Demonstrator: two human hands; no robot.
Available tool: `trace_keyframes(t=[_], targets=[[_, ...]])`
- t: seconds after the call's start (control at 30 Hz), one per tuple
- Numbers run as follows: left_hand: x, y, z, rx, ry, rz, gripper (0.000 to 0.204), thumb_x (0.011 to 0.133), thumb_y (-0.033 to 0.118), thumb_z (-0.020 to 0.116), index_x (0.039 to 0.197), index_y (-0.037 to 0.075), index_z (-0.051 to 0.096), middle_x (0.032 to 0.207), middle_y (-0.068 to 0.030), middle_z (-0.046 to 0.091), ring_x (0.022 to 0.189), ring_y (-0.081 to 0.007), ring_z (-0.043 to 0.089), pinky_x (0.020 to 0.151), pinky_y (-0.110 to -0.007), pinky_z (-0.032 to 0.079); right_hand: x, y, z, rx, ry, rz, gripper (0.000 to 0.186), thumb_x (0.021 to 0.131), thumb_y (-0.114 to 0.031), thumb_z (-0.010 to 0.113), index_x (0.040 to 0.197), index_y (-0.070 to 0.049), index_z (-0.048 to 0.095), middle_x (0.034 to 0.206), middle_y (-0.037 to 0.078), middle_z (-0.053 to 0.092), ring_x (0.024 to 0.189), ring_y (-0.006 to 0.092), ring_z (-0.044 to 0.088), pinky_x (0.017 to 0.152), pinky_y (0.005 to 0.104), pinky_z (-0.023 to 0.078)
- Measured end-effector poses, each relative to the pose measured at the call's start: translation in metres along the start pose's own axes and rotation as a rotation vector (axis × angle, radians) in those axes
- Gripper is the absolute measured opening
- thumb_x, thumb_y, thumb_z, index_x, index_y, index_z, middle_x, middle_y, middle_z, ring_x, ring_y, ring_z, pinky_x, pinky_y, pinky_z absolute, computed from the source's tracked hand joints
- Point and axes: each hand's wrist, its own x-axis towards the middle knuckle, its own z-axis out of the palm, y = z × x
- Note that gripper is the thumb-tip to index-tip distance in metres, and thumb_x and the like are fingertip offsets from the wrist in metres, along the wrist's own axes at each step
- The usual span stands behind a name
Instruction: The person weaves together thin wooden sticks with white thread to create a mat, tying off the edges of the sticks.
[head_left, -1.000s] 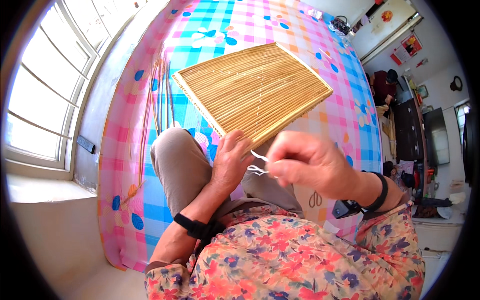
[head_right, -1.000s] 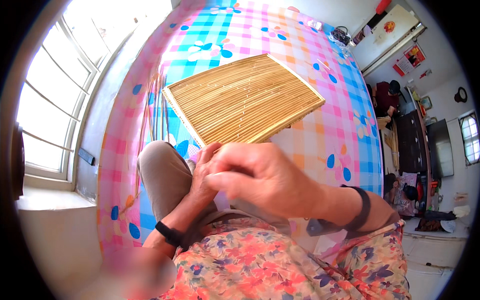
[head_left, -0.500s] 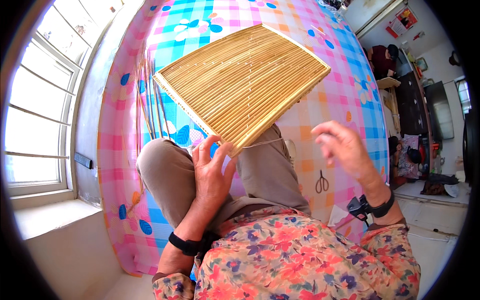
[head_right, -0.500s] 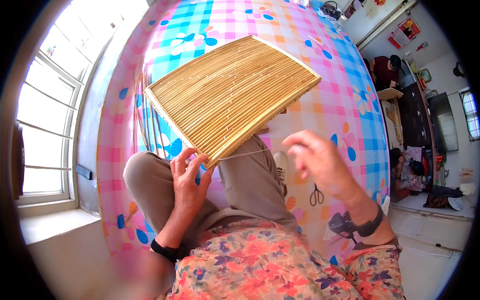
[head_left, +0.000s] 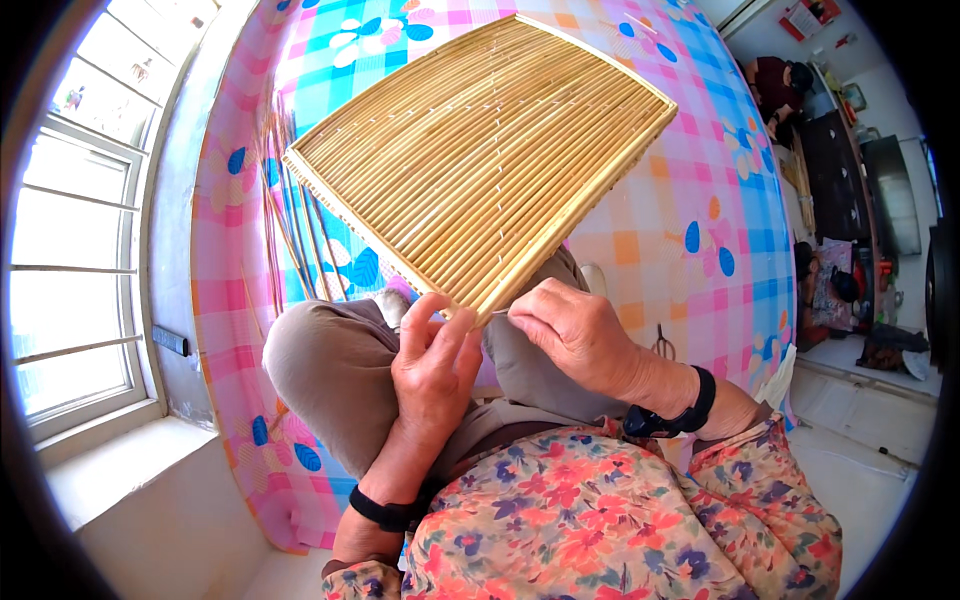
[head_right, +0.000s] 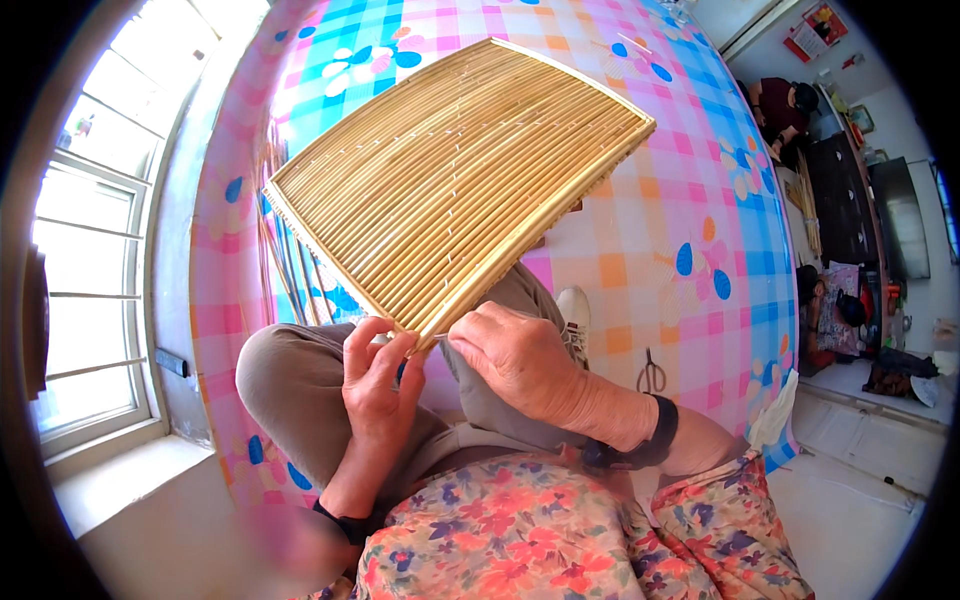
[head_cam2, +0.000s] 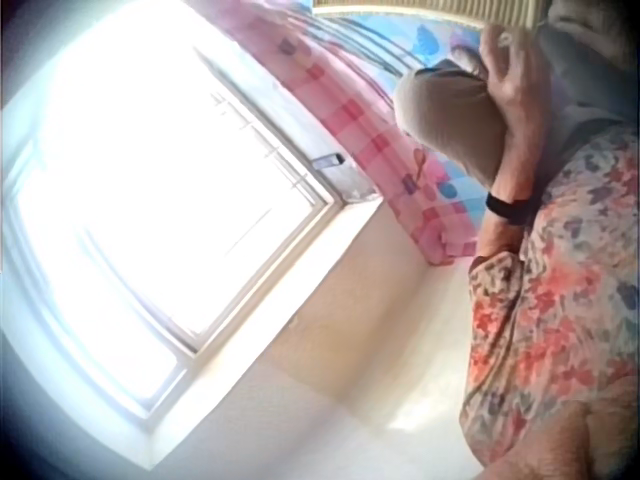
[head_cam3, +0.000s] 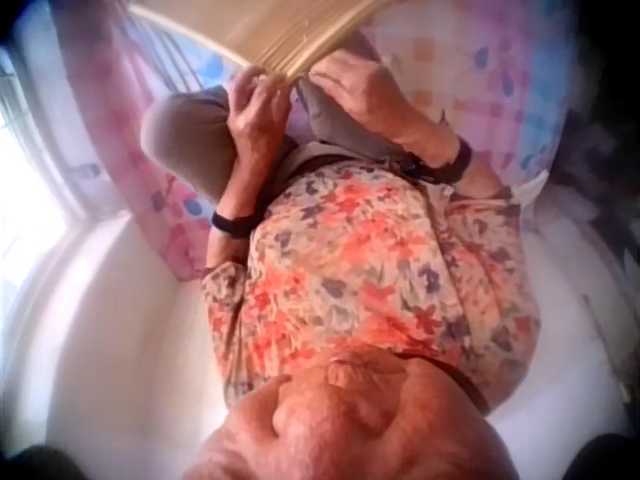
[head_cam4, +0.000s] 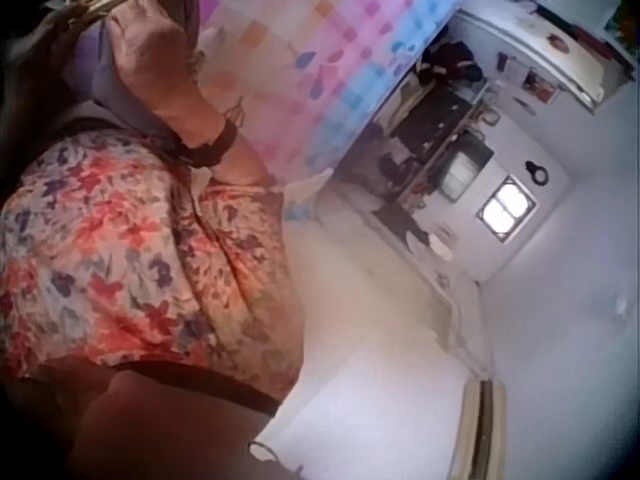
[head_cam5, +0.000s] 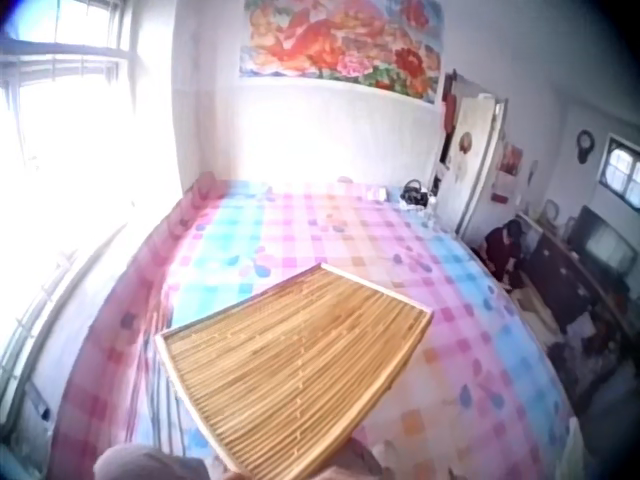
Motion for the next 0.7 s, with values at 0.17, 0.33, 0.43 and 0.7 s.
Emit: trace_keyframes(t=[0.17,0.33,0.43,0.7], targets=[[0.000,0.003,0.000,-0.114,-0.032,-0.048,0.024,0.074,-0.009,0.065,0.096,0.001,0.062,0.112,-0.0132,0.051,0.073,-0.0148,0.062,0.064,-0.026,0.051,-0.004,0.004,0.001,-0.104,0.010,-0.046,0.019,0.077,-0.006,0.065,0.096,-0.007,0.062,0.074,0.009,0.052,0.068,0.0264,0.057,0.059,0.0347,0.047],[0.002,0.004,-0.003,-0.121,-0.051,-0.050,0.022,0.075,-0.008,0.065,0.095,0.001,0.061,0.114,-0.0142,0.052,0.077,-0.0162,0.063,0.066,-0.027,0.051,-0.008,0.005,0.003,-0.143,-0.031,-0.040,0.028,0.075,-0.002,0.066,0.102,-0.008,0.063,0.072,0.008,0.051,0.067,0.0257,0.055,0.057,0.0347,0.047],[0.004,0.006,-0.003,-0.123,-0.055,-0.069,0.020,0.076,-0.007,0.064,0.094,0.001,0.061,0.112,-0.0142,0.054,0.084,-0.0196,0.062,0.068,-0.028,0.051,-0.007,0.005,0.001,-0.105,-0.063,-0.066,0.031,0.074,-0.001,0.066,0.104,-0.007,0.062,0.070,0.008,0.049,0.066,0.0258,0.055,0.057,0.0351,0.047],[0.010,0.007,-0.005,-0.131,-0.049,-0.048,0.019,0.075,-0.007,0.063,0.092,0.001,0.060,0.105,-0.0137,0.057,0.095,-0.0265,0.059,0.080,-0.034,0.048,-0.007,0.004,0.001,-0.113,-0.085,-0.056,0.032,0.074,0.001,0.063,0.105,-0.006,0.062,0.071,0.008,0.050,0.066,0.0261,0.055,0.059,0.0354,0.047]])
